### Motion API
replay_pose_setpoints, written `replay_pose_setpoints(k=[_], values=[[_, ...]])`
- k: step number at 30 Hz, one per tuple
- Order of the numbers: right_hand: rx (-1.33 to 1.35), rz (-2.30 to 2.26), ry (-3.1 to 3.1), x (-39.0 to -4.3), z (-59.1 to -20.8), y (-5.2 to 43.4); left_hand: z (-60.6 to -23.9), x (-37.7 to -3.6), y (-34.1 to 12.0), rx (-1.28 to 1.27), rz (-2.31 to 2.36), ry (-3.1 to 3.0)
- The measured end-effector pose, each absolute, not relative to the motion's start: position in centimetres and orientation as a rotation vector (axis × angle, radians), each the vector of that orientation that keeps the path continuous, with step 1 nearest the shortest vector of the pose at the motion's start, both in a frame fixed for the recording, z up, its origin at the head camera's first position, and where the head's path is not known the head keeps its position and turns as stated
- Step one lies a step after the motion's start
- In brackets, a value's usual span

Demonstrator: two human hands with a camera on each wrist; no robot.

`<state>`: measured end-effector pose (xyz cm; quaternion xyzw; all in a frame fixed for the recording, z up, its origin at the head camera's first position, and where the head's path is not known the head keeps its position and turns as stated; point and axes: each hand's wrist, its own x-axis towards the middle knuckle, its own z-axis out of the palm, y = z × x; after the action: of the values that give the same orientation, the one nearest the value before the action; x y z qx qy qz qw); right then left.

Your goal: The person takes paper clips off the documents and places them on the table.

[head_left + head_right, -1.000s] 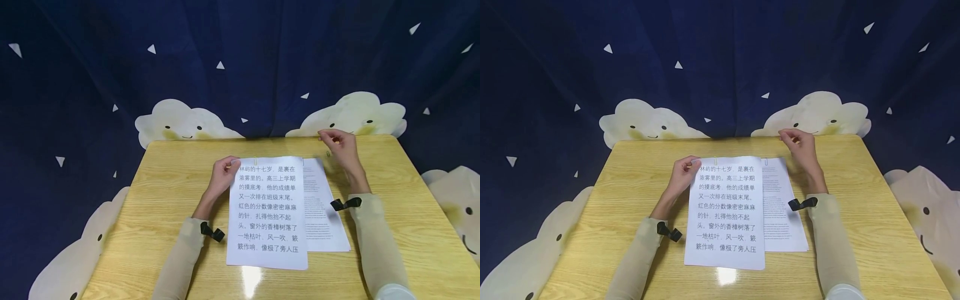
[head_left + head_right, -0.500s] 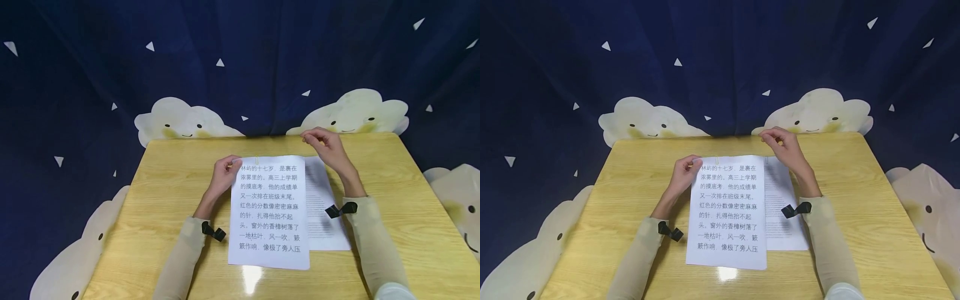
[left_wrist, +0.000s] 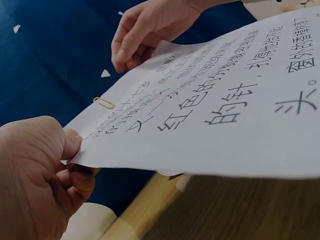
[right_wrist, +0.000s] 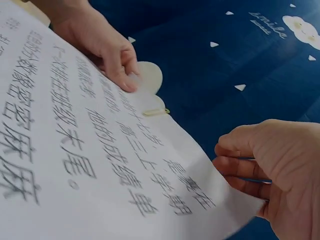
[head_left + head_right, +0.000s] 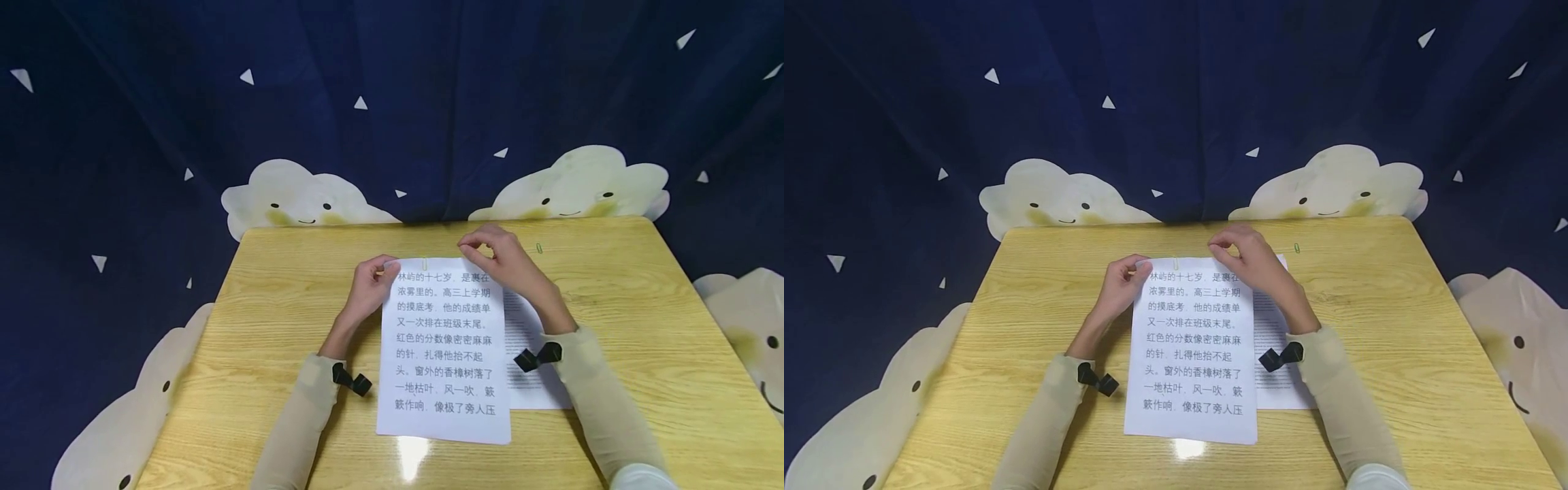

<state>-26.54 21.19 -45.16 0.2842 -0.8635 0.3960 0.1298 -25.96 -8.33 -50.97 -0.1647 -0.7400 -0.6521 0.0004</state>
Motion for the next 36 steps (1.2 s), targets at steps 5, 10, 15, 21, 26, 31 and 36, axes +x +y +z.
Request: replay_pose_setpoints(k=[5, 10, 15, 21, 26, 31, 36], values=[[0.815, 1.021, -2.541, -26.0, -45.2, 20.2, -51.0, -25.9, -8.1, -0.531, -2.059, -2.328], [0.849, 0.841, -2.538, -25.8, -45.3, 19.1, -50.9, -25.8, -7.9, -0.53, -2.037, -2.336], [0.879, 0.676, -2.537, -25.4, -45.4, 18.3, -50.8, -25.6, -7.7, -0.528, -2.027, -2.351], [0.887, 0.644, -2.526, -25.3, -45.6, 17.8, -50.7, -25.4, -7.4, -0.528, -2.056, -2.353], [0.903, 0.709, -2.531, -25.4, -46.0, 17.5, -50.6, -25.3, -7.3, -0.529, -2.083, -2.362], [0.908, 0.737, -2.523, -25.3, -46.3, 17.2, -50.5, -25.1, -7.1, -0.53, -2.073, -2.366], [0.905, 0.756, -2.52, -25.3, -46.5, 17.1, -50.5, -25.1, -7.0, -0.54, -2.067, -2.358]])
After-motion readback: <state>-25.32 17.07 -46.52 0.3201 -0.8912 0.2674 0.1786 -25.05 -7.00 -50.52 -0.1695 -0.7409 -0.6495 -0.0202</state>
